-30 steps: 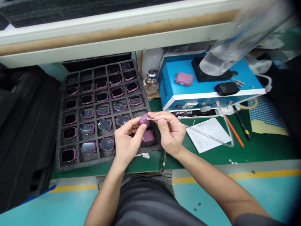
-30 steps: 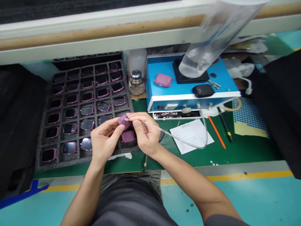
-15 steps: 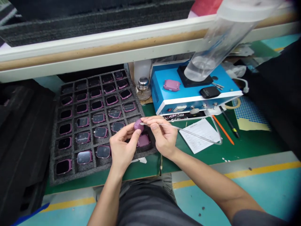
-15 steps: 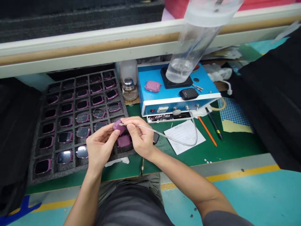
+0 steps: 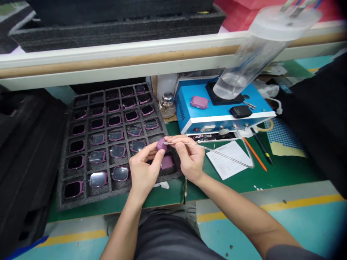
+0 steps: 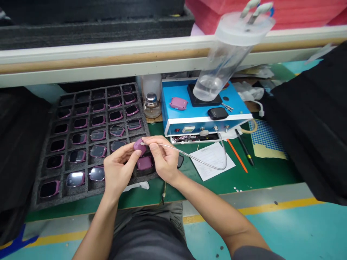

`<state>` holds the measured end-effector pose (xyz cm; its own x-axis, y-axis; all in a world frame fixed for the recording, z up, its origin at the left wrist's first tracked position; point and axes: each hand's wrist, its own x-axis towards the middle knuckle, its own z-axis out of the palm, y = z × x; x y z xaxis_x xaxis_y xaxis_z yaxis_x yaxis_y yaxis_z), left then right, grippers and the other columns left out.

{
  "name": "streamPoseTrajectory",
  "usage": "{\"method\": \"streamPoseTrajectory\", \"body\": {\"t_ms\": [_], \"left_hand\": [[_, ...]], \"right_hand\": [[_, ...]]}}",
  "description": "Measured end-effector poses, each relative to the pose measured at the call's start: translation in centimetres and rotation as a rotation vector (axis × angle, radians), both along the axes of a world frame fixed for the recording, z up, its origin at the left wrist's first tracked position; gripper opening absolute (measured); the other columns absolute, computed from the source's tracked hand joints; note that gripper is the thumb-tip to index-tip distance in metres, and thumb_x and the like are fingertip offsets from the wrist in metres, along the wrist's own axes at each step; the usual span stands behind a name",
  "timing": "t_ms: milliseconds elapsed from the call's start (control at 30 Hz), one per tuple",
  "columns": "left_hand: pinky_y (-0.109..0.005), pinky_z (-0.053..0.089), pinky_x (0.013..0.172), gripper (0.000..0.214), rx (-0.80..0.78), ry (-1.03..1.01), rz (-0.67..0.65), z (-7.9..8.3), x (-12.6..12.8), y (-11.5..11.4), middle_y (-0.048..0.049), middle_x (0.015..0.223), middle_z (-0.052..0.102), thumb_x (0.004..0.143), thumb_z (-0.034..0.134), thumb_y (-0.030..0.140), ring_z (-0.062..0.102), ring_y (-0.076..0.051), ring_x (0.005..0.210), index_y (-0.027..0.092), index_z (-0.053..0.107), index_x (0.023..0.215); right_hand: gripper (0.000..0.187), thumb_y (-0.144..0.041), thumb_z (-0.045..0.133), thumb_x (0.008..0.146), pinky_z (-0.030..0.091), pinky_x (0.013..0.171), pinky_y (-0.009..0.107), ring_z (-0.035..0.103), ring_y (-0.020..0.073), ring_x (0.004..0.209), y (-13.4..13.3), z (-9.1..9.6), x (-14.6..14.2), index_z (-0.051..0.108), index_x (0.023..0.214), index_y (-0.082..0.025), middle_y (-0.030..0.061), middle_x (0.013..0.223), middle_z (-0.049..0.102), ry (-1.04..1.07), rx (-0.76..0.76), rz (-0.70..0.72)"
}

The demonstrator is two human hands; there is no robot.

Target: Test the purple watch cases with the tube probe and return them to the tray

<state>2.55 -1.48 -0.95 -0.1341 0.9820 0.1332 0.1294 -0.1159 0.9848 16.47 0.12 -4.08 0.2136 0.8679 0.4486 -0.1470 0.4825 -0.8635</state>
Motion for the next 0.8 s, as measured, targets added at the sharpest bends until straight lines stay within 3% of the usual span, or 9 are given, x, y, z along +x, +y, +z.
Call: {"method": "streamPoseTrajectory", "body": {"t_ms": [800], "left_hand": [[-0.031, 0.069, 0.083, 0.027, -0.002, 0.048, -0.002, 0.17, -0.21, -0.18, -0.0075, 0.103, 0.085, 0.088, 0.079, 0.029, 0.083, -0.022, 0.088, 0.018, 0.083, 0.112]], "right_hand": [[0.021, -0.04, 0.064, 0.103, 0.068, 0.09, 0.038, 0.08, 0.0204, 0.099, 0.25, 0.06, -0.44, 0.077, 0.097, -0.023, 0.0072, 0.101, 0.081, 0.001, -0.026, -0.011]]}}
